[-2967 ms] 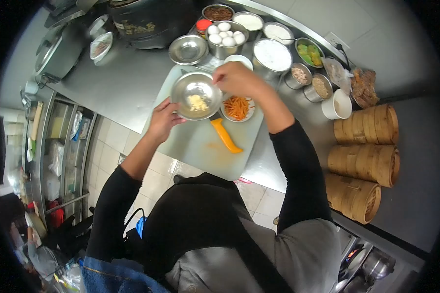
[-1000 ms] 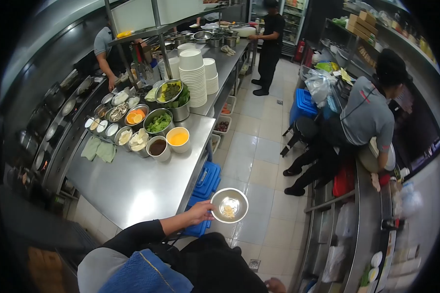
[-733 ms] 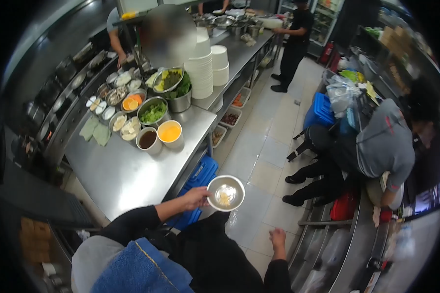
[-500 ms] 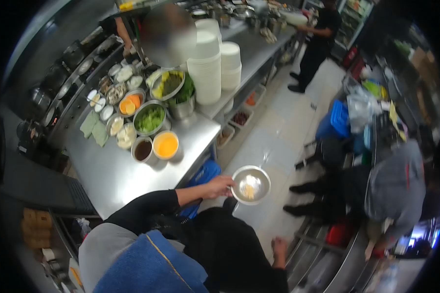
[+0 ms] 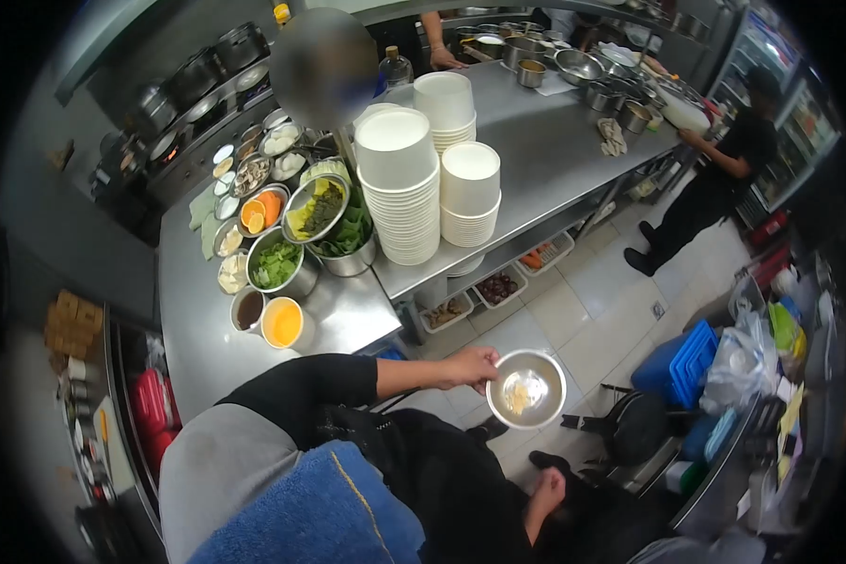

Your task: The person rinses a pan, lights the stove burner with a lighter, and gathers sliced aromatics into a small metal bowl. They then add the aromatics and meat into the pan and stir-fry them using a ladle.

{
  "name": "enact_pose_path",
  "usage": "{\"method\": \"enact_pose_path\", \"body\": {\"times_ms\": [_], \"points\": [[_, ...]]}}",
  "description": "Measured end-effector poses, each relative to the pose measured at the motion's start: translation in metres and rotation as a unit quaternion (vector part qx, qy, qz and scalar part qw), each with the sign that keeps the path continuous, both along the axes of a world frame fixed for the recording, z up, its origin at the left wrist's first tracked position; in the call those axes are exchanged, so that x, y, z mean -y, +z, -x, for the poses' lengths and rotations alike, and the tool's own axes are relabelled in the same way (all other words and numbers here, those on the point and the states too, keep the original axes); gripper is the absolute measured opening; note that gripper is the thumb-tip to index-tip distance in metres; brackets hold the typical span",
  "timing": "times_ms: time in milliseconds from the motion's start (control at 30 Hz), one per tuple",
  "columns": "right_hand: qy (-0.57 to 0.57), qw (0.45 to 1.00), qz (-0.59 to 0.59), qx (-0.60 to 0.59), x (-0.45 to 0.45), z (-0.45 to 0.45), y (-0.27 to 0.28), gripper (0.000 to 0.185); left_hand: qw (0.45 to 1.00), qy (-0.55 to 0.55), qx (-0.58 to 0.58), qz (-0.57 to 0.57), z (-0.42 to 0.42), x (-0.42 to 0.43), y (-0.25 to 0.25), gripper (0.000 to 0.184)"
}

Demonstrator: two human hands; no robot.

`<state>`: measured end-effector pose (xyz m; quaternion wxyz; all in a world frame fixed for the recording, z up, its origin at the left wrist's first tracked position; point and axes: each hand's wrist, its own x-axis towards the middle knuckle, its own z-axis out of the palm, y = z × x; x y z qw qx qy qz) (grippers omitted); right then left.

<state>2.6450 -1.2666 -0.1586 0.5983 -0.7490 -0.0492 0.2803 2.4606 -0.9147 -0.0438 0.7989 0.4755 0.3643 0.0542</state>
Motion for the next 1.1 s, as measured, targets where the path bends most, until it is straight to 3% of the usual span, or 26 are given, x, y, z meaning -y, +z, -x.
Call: {"method": "enact_pose_path", "body": {"times_ms": [33, 133, 200, 333, 433, 500, 533, 600, 667, 733, 800, 833, 900, 933, 1000, 1033, 1100], "points": [[0.012, 0.999, -0.016, 0.025, -0.027, -0.034, -0.008, 0.009, 0.999, 0.038, -0.005, -0.003, -0.009, -0.009, 0.001, 0.027], [0.111, 0.993, -0.03, 0.033, -0.115, -0.103, 0.05, 0.012, 0.993, 0.113, 0.006, -0.042, -0.038, -0.034, 0.022, 0.032], [0.193, 0.961, -0.013, 0.198, -0.172, -0.15, 0.064, 0.01, 0.988, 0.142, 0.022, -0.057, -0.057, -0.052, 0.028, 0.026], [0.281, 0.933, 0.011, 0.226, -0.293, -0.197, 0.14, 0.014, 0.983, 0.174, 0.009, -0.058, -0.088, -0.084, 0.042, 0.02], [0.294, 0.903, 0.028, 0.313, -0.36, -0.243, 0.124, 0.02, 0.981, 0.185, 0.01, -0.058, -0.129, -0.12, 0.038, 0.019], [0.287, 0.866, 0.14, 0.384, -0.388, -0.275, 0.097, 0.016, 0.981, 0.183, 0.016, -0.069, -0.153, -0.153, 0.026, 0.018], [0.278, 0.867, 0.141, 0.389, -0.396, -0.296, 0.085, 0.016, 0.982, 0.175, 0.023, -0.072, -0.172, -0.174, 0.026, 0.018], [0.386, 0.834, 0.24, 0.312, -0.372, -0.328, 0.046, 0.031, 0.982, 0.18, 0.003, -0.056, -0.204, -0.208, 0.028, 0.018], [0.448, 0.794, 0.205, 0.356, -0.336, -0.363, 0.007, 0.051, 0.987, 0.152, -0.006, -0.055, -0.24, -0.242, 0.041, 0.017], [0.405, 0.812, 0.352, 0.229, -0.323, -0.385, 0.028, 0.062, 0.993, 0.1, 0.025, -0.065, -0.276, -0.278, 0.039, 0.019], [0.314, 0.872, 0.339, 0.164, -0.307, -0.402, 0.037, 0.057, 0.993, 0.073, 0.033, -0.092, -0.312, -0.304, 0.039, 0.019], [0.32, 0.87, 0.34, 0.161, -0.3, -0.409, 0.037, 0.057, 0.993, 0.077, 0.028, -0.089, -0.33, -0.313, 0.04, 0.019], [0.214, 0.93, 0.275, 0.12, -0.3, -0.426, 0.032, 0.041, 0.995, 0.009, 0.036, -0.097, -0.368, -0.334, 0.041, 0.019], [0.231, 0.927, 0.271, 0.119, -0.322, -0.452, 0.03, 0.041, 0.995, -0.01, 0.042, -0.094, -0.408, -0.352, 0.037, 0.02], [0.092, 0.992, 0.072, -0.043, -0.345, -0.476, 0.039, 0.026, 0.989, -0.057, 0.054, -0.127, -0.454, -0.369, 0.03, 0.022], [0.117, 0.989, 0.076, -0.048, -0.367, -0.482, 0.061, 0.026, 0.991, -0.033, 0.046, -0.124, -0.472, -0.377, 0.03, 0.022], [0.096, 0.993, -0.003, -0.064, -0.436, -0.51, 0.119, 0.024, 0.988, -0.098, 0.043, -0.107, -0.515, -0.398, 0.039, 0.022]]}}
